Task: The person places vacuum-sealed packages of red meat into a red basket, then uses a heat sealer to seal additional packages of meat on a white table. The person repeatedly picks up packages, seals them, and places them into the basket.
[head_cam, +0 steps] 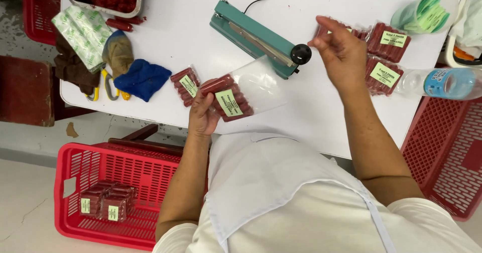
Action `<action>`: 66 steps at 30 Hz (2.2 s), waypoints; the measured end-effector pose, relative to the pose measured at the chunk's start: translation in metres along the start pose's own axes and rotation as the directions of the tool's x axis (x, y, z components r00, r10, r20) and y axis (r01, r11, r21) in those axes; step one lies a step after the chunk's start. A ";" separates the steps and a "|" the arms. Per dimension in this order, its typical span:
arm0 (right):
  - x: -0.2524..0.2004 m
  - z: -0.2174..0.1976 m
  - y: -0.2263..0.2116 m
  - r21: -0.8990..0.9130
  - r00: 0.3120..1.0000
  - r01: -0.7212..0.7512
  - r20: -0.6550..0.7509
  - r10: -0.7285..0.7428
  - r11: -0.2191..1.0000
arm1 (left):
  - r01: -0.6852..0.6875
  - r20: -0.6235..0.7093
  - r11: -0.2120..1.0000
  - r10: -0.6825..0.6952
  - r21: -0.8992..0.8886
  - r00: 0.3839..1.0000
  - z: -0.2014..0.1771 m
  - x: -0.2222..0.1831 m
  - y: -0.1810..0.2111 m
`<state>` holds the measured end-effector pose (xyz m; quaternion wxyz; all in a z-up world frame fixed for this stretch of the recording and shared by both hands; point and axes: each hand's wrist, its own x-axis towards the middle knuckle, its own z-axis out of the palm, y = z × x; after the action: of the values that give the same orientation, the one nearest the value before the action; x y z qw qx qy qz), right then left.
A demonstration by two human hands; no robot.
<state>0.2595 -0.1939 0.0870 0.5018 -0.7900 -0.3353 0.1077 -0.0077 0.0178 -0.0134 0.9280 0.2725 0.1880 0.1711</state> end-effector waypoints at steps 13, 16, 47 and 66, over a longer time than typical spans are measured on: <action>0.000 0.072 0.099 -0.480 0.978 0.207 0.083 -0.190 0.853 | 0.435 -0.242 0.887 -0.393 0.155 0.887 0.020 0.061 -0.073; 0.017 0.071 0.066 -0.527 0.974 0.214 0.176 -0.140 0.822 | 0.373 -0.230 0.928 -0.359 0.020 0.905 0.022 0.088 -0.088; -0.023 0.108 0.173 -0.413 0.997 -0.068 0.000 0.075 0.908 | 0.131 -0.400 0.934 -0.265 -0.332 0.878 -0.031 0.139 -0.107; -0.022 0.109 0.176 -0.405 1.000 0.027 0.012 -0.024 0.914 | 0.110 -0.361 0.928 -0.245 -0.356 0.900 -0.035 0.139 -0.110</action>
<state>0.2619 -0.1769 -0.1200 0.3275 -0.8720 -0.3624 0.0319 0.1212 0.0048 -0.1389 0.9138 0.0555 0.3668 0.1654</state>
